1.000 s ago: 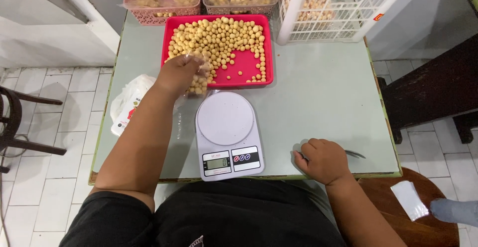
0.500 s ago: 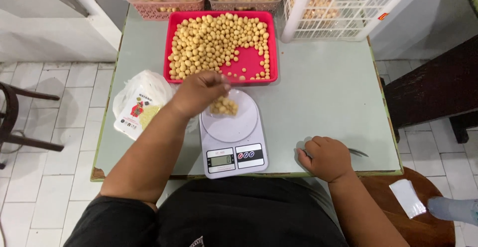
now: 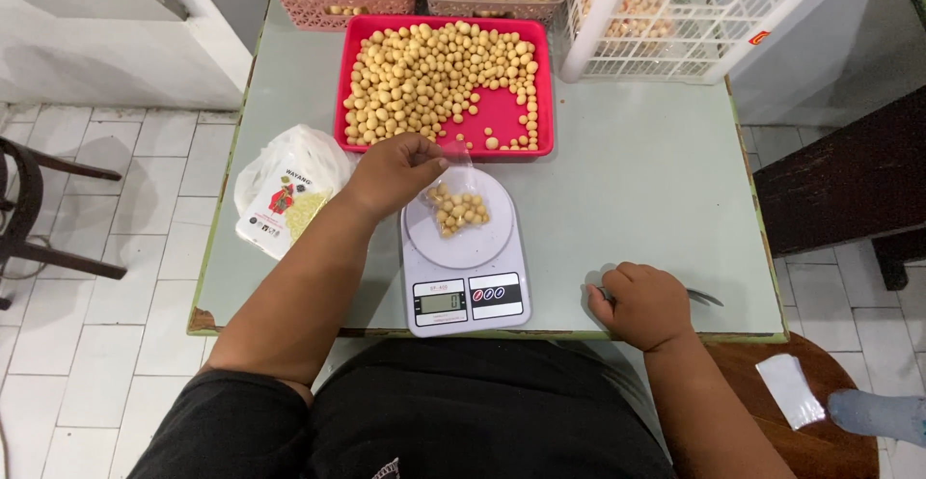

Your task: The person scoops small round dried fruit from a red tray into a clear plastic bag using a metal spoon. They place the bag on a digital scale to check the weight, then continue adding fruit until the desired amount is reached. The filled bag is then placed into a white plastic crate.

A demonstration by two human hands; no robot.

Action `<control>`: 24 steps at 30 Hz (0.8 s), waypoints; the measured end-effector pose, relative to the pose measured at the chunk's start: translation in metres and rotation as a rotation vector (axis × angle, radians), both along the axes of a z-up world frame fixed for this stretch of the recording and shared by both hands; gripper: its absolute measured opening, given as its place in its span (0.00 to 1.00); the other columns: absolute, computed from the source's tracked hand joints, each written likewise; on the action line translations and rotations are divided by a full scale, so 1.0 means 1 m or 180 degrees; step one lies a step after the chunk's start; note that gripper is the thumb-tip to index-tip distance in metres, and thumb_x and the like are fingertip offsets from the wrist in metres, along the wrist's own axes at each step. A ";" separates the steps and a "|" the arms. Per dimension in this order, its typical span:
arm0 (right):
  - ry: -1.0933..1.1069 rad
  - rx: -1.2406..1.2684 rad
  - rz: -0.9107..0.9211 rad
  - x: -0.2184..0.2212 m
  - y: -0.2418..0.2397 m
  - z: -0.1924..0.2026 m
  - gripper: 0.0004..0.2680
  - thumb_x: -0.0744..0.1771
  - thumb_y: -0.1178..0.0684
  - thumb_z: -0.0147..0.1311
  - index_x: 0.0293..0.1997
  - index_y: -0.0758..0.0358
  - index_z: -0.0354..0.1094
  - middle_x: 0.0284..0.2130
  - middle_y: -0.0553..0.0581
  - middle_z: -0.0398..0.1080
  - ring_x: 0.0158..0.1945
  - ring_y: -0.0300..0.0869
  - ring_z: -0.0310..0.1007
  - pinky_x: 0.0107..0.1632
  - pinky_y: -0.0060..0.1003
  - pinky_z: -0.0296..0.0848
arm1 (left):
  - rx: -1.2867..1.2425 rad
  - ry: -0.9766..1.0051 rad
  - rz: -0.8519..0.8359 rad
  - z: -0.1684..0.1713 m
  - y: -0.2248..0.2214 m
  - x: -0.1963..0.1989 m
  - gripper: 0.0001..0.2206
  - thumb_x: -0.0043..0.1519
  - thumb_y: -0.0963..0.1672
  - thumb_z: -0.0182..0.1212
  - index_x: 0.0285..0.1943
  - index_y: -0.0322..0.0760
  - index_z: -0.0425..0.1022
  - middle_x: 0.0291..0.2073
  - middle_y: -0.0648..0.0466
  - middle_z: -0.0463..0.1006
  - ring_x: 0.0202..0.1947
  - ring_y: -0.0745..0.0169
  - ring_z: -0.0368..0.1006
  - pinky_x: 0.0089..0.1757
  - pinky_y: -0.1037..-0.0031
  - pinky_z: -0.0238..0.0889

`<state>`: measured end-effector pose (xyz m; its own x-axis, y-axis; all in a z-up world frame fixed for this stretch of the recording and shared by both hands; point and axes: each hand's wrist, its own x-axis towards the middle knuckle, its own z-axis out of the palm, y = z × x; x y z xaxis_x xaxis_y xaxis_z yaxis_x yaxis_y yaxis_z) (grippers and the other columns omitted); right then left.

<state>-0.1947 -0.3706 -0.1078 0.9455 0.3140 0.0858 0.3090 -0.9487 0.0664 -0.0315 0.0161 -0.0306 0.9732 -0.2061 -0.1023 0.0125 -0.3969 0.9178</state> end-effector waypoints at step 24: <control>-0.0923 0.0218 0.0412 -0.003 -0.008 -0.022 0.15 0.67 0.39 0.54 0.21 0.52 0.61 0.19 0.51 0.62 0.24 0.45 0.70 0.32 0.35 0.72 | 0.0598 0.0090 0.0124 -0.005 0.002 0.006 0.13 0.58 0.52 0.68 0.47 0.50 0.81 0.30 0.63 0.82 0.33 0.70 0.79 0.38 0.78 0.69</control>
<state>-0.1975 -0.3785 -0.1294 0.8312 0.4143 0.3708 0.4051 -0.9081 0.1065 -0.0251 0.0180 -0.0351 0.9763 -0.1428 -0.1628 0.0559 -0.5600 0.8266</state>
